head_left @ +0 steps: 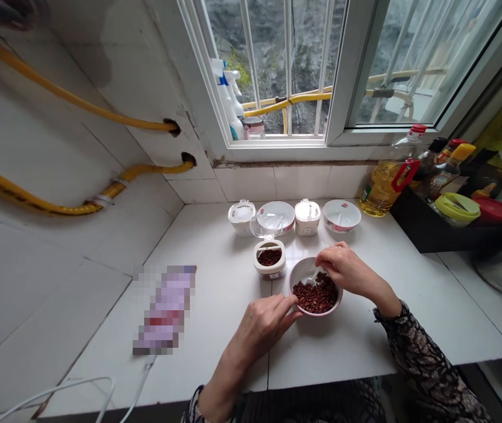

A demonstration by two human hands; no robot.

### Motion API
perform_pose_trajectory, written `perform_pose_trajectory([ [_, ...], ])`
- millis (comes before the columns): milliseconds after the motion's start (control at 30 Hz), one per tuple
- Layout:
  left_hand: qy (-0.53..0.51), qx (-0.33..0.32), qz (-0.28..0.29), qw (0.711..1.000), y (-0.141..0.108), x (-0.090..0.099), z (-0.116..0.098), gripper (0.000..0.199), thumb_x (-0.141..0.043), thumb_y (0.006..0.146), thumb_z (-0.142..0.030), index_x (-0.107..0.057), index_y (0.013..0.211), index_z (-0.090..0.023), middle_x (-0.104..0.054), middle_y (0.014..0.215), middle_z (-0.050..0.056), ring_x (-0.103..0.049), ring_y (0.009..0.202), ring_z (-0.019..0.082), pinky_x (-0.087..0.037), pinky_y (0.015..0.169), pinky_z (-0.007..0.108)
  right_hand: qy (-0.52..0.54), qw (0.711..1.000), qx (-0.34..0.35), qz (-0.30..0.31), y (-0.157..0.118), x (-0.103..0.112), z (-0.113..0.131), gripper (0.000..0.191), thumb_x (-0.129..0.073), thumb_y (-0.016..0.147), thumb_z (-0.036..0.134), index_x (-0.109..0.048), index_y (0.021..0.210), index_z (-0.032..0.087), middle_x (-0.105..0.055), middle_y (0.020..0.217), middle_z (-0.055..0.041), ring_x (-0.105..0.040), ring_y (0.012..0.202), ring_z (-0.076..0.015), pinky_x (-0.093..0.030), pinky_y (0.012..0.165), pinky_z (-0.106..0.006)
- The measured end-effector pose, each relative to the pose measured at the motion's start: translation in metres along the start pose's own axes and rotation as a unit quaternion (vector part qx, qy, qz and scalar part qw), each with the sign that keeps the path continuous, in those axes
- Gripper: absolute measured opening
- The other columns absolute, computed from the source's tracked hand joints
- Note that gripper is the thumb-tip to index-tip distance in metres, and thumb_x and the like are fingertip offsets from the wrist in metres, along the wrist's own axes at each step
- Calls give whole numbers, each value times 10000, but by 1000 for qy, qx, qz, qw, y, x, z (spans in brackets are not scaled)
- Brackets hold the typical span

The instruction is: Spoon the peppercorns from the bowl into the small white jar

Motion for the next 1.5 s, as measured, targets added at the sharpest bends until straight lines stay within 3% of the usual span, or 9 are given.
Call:
perform_pose_trajectory([
  [133,-3,-3,-4,1000,1,0,0,296,-381,1070,-345,-594,989,-156,-643,681,2,-603,533,130,-439,476,240,48,998,-35,-22,0,5,-2,259,-483,846,59,-696,804,200,-740,755,-23,-629,697,-164,-451,841,-380],
  [333,1,-6,-14,1000,0,-2,0,290,-387,1069,-342,-595,987,-156,-639,671,1,-597,523,131,-433,468,240,144,984,-99,-29,0,11,-6,224,-504,824,133,-717,783,188,-683,681,-7,-590,646,-146,-447,615,-264],
  [600,9,-6,-11,1000,0,-2,0,303,-365,1071,-352,-586,984,-165,-623,654,-9,-587,509,135,-428,458,239,307,936,-164,-49,4,5,-11,151,-573,766,260,-695,759,172,-661,663,-6,-597,644,-150,-484,643,-287],
  [733,5,-4,-6,1000,-1,-3,1,279,-395,1064,-335,-595,978,-162,-633,668,0,-594,520,136,-433,461,235,361,912,-167,-96,11,-2,-6,184,-604,756,321,-702,790,170,-670,665,-12,-598,623,-148,-497,634,-289],
  [833,5,-6,-12,1000,-1,-3,1,275,-399,1064,-332,-596,981,-159,-633,671,2,-600,529,133,-439,469,229,325,919,-132,-177,15,-3,9,186,-580,817,317,-703,833,179,-688,688,-24,-625,656,-165,-510,668,-307],
  [967,7,-4,-10,1000,-1,-2,1,266,-412,1061,-328,-604,993,-157,-631,666,3,-600,527,132,-434,464,226,164,945,-21,-282,19,-7,35,167,-531,927,236,-695,920,206,-731,845,-61,-655,791,-204,-511,793,-369],
  [1133,13,-3,-10,1000,0,-2,0,280,-398,1065,-320,-608,965,-163,-608,636,-6,-594,516,130,-425,461,224,-27,958,130,-252,20,-20,52,275,-429,947,103,-679,992,209,-731,879,-64,-645,825,-207,-433,950,-432],
  [1333,13,-6,-12,1000,0,-2,0,272,-405,1065,-328,-602,981,-161,-616,650,-5,-599,525,126,-424,466,218,25,957,87,-275,14,7,36,184,-500,946,134,-663,924,215,-732,839,-49,-651,806,-209,-460,810,-371],
  [1500,8,-3,-2,1000,-1,-1,1,242,-428,1055,-313,-603,994,-157,-632,671,-1,-598,534,120,-444,478,217,-15,988,28,-152,8,17,9,192,-512,891,99,-666,842,202,-744,818,-41,-642,770,-200,-416,841,-383],
])
Point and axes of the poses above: each hand's wrist, its own y-axis towards the middle knuckle, its own x-axis out of the back of the hand, z = x × y, the point moved 3 cm from there along y, towards the middle knuckle
